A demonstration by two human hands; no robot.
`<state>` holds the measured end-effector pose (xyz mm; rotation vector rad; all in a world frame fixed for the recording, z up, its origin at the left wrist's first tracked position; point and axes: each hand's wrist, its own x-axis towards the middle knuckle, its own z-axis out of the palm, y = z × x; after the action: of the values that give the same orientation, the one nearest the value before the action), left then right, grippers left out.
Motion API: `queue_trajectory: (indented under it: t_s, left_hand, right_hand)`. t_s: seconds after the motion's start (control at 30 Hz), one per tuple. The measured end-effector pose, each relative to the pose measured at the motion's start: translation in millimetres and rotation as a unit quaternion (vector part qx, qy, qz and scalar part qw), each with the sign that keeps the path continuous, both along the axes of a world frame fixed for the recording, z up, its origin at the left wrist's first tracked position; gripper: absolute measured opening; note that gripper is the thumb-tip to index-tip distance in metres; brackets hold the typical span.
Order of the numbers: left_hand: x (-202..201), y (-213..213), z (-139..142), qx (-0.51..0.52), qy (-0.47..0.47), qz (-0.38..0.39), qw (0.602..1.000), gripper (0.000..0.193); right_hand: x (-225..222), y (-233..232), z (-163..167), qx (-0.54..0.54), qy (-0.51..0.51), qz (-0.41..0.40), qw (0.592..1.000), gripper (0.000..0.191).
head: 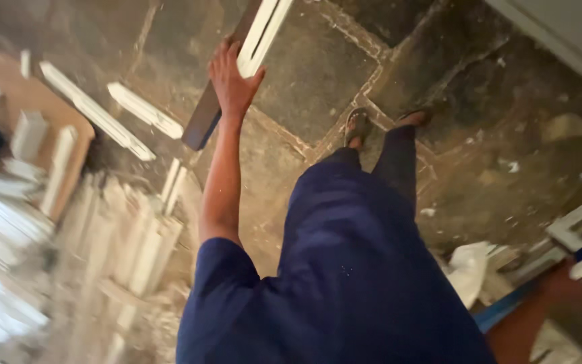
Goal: The person assembles white window frames by hand, picking up long profile pieces, aligning them into rectangular shapes, and inserting them into a corner-joining machine. The person repeatedly handles the frames, adjusts their position, and operates the machine to join the corners.
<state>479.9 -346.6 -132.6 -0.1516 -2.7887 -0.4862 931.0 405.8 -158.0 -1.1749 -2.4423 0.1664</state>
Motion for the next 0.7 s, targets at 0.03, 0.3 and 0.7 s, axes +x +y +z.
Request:
queue_trajectory:
  t_s: [0.03, 0.3, 0.7]
  left_hand:
    - [2, -1, 0, 0.000, 0.004, -0.001, 1.000, 0.080]
    - [12, -15, -10, 0.040, 0.024, -0.003, 0.999, 0.082]
    - [8, 5, 31, 0.085, -0.031, 0.013, 0.996, 0.073]
  right_hand:
    - [0, 3, 0, 0.015, 0.004, 0.011, 1.000, 0.074]
    - [2, -9, 6, -0.112, 0.079, -0.028, 0.990, 0.062]
    - [-22, -10, 46, -0.207, 0.083, -0.068, 0.972, 0.068]
